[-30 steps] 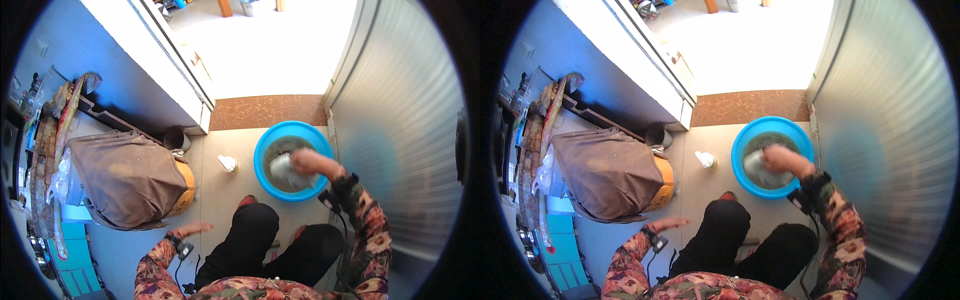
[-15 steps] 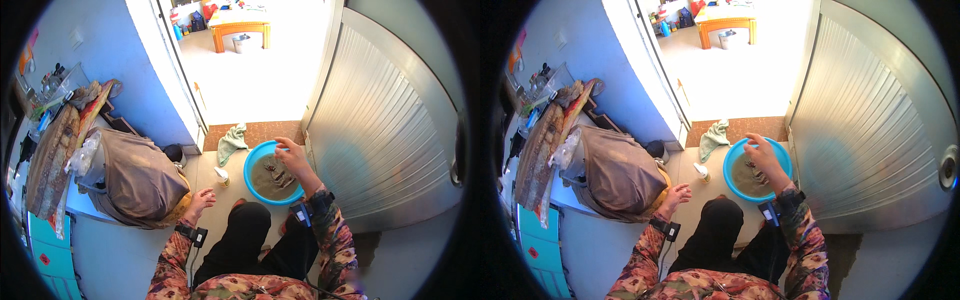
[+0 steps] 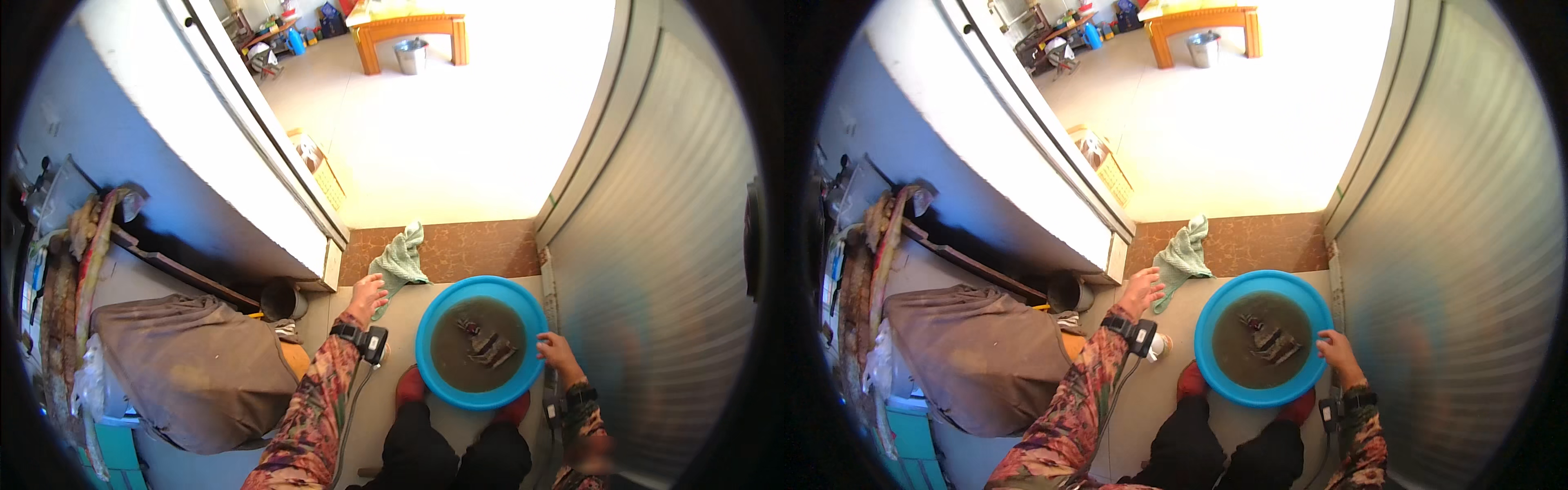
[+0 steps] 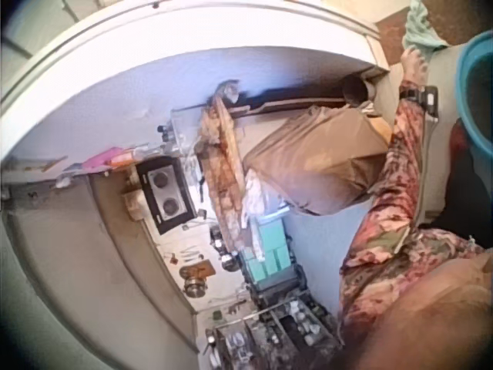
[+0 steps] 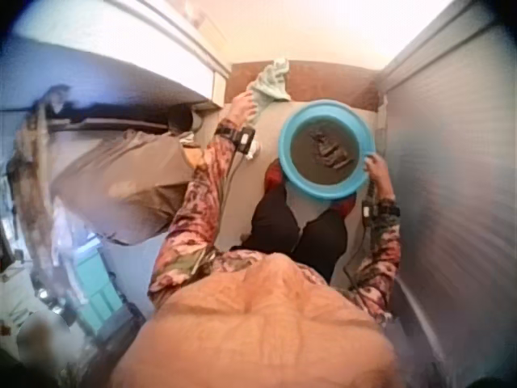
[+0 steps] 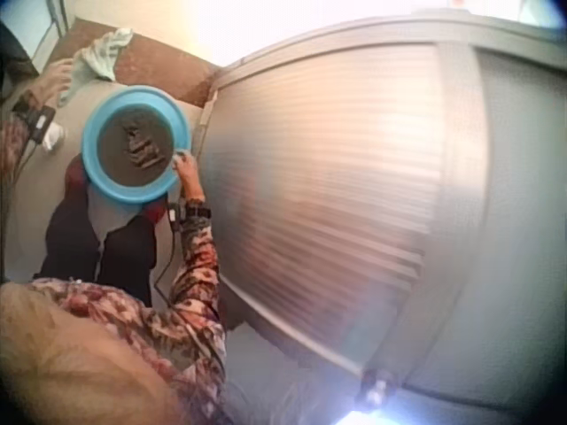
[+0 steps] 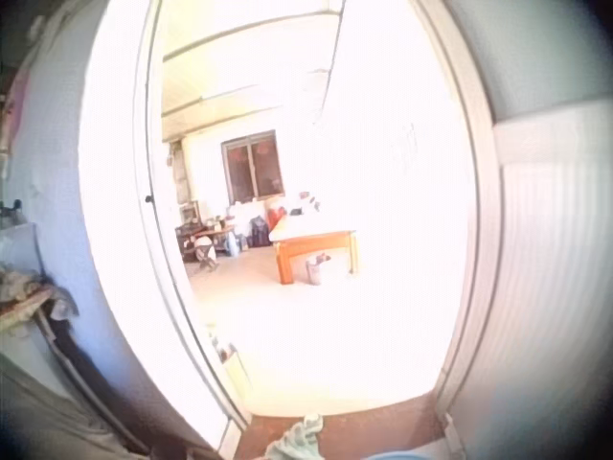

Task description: The person sits on a low stool and wipes the tiled kitchen floor with a cloth, repeatedly dipping it into a blue basin of water. They move the basin and a spray bottle aside, then continue wiping different areas of the floor before wringing the cloth in the basin.

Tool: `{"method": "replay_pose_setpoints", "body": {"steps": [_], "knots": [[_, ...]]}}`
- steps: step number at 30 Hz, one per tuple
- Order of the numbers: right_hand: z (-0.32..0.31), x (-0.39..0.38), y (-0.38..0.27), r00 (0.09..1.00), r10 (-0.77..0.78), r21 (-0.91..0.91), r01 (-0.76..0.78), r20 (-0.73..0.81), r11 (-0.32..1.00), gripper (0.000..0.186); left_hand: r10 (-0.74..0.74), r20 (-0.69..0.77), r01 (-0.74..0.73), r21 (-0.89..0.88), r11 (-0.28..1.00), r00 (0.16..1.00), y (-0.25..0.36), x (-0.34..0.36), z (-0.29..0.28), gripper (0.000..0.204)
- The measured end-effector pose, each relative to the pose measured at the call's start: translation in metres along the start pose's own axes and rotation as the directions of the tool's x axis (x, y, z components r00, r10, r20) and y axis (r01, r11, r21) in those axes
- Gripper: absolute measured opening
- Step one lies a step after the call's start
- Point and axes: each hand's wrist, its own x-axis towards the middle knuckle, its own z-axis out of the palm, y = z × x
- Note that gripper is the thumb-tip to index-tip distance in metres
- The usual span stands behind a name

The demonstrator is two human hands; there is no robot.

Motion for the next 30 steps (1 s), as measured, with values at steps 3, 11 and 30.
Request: {"method": "replay_pose_setpoints", "body": {"steps": [3,11,30], "knots": [[0.030,0.019,0.066,0.964,-0.033,-0.320,-0.054,-0.262,0.946,0.056,-0.156,-0.092,0.162,0.060,0.985,0.983,-0.036,0.058,0.003,0.042],[0.059,0.029,0.148,0.923,0.141,0.137,-0.098,-0.358,0.986,0.065,-0.239,-0.152,0.266,0.184,0.946,0.959,-0.104,0.137,-0.006,0.060],[0.080,0.017,0.164,0.903,0.285,0.635,-0.020,-0.320,0.773,0.050,0.405,0.410,-0.572,0.658,0.489,0.817,0.020,0.002,0.053,0.056]]}}
